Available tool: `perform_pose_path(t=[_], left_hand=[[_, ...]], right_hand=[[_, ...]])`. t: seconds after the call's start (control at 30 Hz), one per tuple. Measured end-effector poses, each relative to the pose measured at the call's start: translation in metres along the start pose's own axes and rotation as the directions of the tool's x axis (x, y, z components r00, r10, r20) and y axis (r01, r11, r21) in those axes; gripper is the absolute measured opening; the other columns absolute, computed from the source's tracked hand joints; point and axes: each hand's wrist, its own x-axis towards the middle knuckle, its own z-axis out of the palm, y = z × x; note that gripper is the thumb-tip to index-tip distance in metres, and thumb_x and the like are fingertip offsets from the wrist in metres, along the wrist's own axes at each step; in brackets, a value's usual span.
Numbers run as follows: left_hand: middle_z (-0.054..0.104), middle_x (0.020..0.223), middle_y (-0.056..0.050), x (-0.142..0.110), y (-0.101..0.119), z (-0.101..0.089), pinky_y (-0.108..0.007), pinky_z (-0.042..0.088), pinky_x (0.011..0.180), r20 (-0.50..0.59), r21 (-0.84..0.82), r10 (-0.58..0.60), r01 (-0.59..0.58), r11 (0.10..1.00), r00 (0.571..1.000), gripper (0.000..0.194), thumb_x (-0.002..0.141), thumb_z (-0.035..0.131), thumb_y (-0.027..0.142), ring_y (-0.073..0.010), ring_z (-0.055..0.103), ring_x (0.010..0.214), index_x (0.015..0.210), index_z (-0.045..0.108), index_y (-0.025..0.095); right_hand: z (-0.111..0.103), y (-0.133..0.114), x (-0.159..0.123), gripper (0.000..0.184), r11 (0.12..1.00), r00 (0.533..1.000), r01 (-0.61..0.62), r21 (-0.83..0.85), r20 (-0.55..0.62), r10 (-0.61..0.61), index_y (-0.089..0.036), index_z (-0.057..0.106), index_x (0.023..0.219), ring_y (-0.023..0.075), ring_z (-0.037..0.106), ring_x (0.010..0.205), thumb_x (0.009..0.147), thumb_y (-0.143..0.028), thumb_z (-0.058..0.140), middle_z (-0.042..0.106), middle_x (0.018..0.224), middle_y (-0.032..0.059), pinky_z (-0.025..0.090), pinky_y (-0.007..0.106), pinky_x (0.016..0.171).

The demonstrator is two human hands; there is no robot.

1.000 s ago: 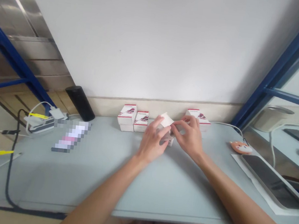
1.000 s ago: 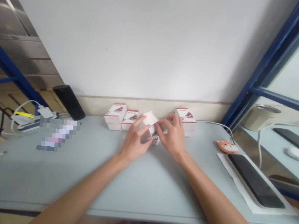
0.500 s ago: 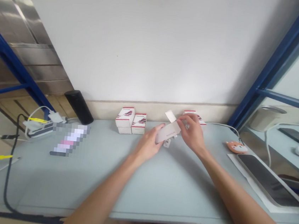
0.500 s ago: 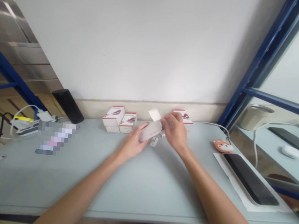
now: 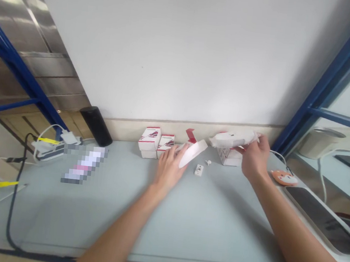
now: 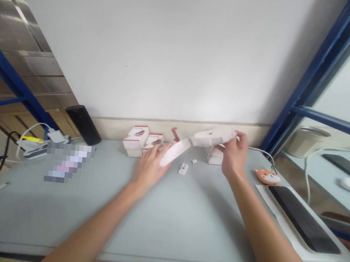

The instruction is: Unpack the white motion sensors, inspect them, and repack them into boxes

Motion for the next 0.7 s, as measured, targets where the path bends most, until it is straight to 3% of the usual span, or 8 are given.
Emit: perform_pose_path(t=[0.13, 0.27, 0.37, 0.43, 0.5, 0.57, 0.63, 0.7], left_hand=[[0.061, 0.142, -0.015, -0.002, 0.011, -0.001, -0.047, 0.052, 0.1, 0.071, 0.097, -0.017, 0.01, 0.995, 0.997, 0.06, 0.099, 0.068, 0.049, -0.0346, 0.061, 0.122, 0.154, 0.056, 0.027], [0.064, 0.134, -0.016, -0.003, 0.013, 0.003, -0.047, 0.053, 0.097, 0.089, 0.085, -0.039, 0.032, 0.996, 0.995, 0.041, 0.105, 0.057, 0.043, -0.0346, 0.058, 0.12, 0.14, 0.067, 0.022], [0.065, 0.13, -0.016, -0.003, 0.011, 0.003, -0.052, 0.051, 0.101, 0.013, -0.031, -0.064, 0.064, 0.997, 0.998, 0.034, 0.105, 0.058, 0.04, -0.0352, 0.058, 0.121, 0.133, 0.072, 0.025], [0.066, 0.128, -0.014, -0.002, 0.015, 0.0, -0.052, 0.049, 0.105, -0.047, -0.252, -0.082, 0.068, 0.965, 0.996, 0.03, 0.106, 0.056, 0.038, -0.0329, 0.06, 0.12, 0.127, 0.074, 0.027], [0.068, 0.126, -0.012, -0.001, 0.024, -0.004, -0.045, 0.052, 0.103, -0.044, -0.574, -0.142, 0.091, 0.814, 0.989, 0.03, 0.107, 0.054, 0.04, -0.0275, 0.064, 0.115, 0.128, 0.072, 0.027], [0.07, 0.125, -0.012, 0.0, 0.037, -0.008, -0.038, 0.057, 0.093, 0.073, -0.844, -0.227, 0.182, 0.505, 0.971, 0.039, 0.105, 0.059, 0.048, -0.0225, 0.069, 0.103, 0.135, 0.065, 0.025], [0.071, 0.122, -0.012, 0.001, 0.049, -0.01, -0.034, 0.058, 0.081, 0.258, -0.937, -0.253, 0.305, 0.168, 0.932, 0.057, 0.097, 0.07, 0.057, -0.0195, 0.071, 0.09, 0.14, 0.058, 0.023], [0.072, 0.113, -0.01, 0.001, 0.058, -0.012, -0.032, 0.058, 0.074, 0.4, -0.916, -0.209, 0.399, -0.053, 0.892, 0.066, 0.089, 0.08, 0.059, -0.0177, 0.071, 0.08, 0.137, 0.058, 0.02]], right_hand=[[0.004, 0.001, -0.004, 0.028, 0.988, 0.992, -0.126, 0.088, -0.005, 0.127, -0.024, 0.057, 0.089, 0.0133, 0.071, 0.071, 0.08, -0.041, 0.077, 0.072, 0.089, -0.0028, 0.062, 0.025, 0.058], [0.005, 0.005, -0.007, 0.031, 0.979, 0.983, -0.181, 0.097, 0.031, 0.179, -0.024, 0.056, 0.085, 0.0139, 0.072, 0.072, 0.078, -0.042, 0.079, 0.071, 0.085, -0.0026, 0.063, 0.024, 0.059], [0.006, 0.01, -0.011, 0.033, 0.985, 0.983, -0.171, 0.032, 0.069, 0.169, -0.024, 0.057, 0.088, 0.0148, 0.073, 0.071, 0.082, -0.049, 0.078, 0.071, 0.086, -0.0021, 0.063, 0.026, 0.058], [0.007, 0.012, -0.016, 0.032, 0.98, 0.977, -0.196, -0.021, 0.083, 0.197, -0.024, 0.059, 0.09, 0.0157, 0.073, 0.072, 0.085, -0.05, 0.076, 0.072, 0.087, -0.0013, 0.063, 0.026, 0.057], [0.01, 0.012, -0.022, 0.03, 0.969, 0.964, -0.236, -0.068, 0.111, 0.242, -0.024, 0.061, 0.091, 0.0164, 0.073, 0.072, 0.086, -0.05, 0.075, 0.073, 0.087, -0.0004, 0.062, 0.026, 0.056], [0.014, 0.011, -0.03, 0.03, 0.959, 0.946, -0.264, -0.103, 0.166, 0.278, -0.025, 0.063, 0.093, 0.0176, 0.073, 0.072, 0.087, -0.051, 0.075, 0.073, 0.087, 0.0001, 0.063, 0.028, 0.055], [0.018, 0.009, -0.038, 0.031, 0.948, 0.923, -0.289, -0.132, 0.225, 0.312, -0.025, 0.063, 0.093, 0.0196, 0.073, 0.072, 0.087, -0.053, 0.076, 0.073, 0.085, 0.0004, 0.063, 0.031, 0.055], [0.021, 0.006, -0.045, 0.034, 0.938, 0.906, -0.306, -0.163, 0.254, 0.34, -0.025, 0.064, 0.093, 0.021, 0.073, 0.073, 0.087, -0.056, 0.076, 0.072, 0.084, 0.0009, 0.064, 0.033, 0.056]])
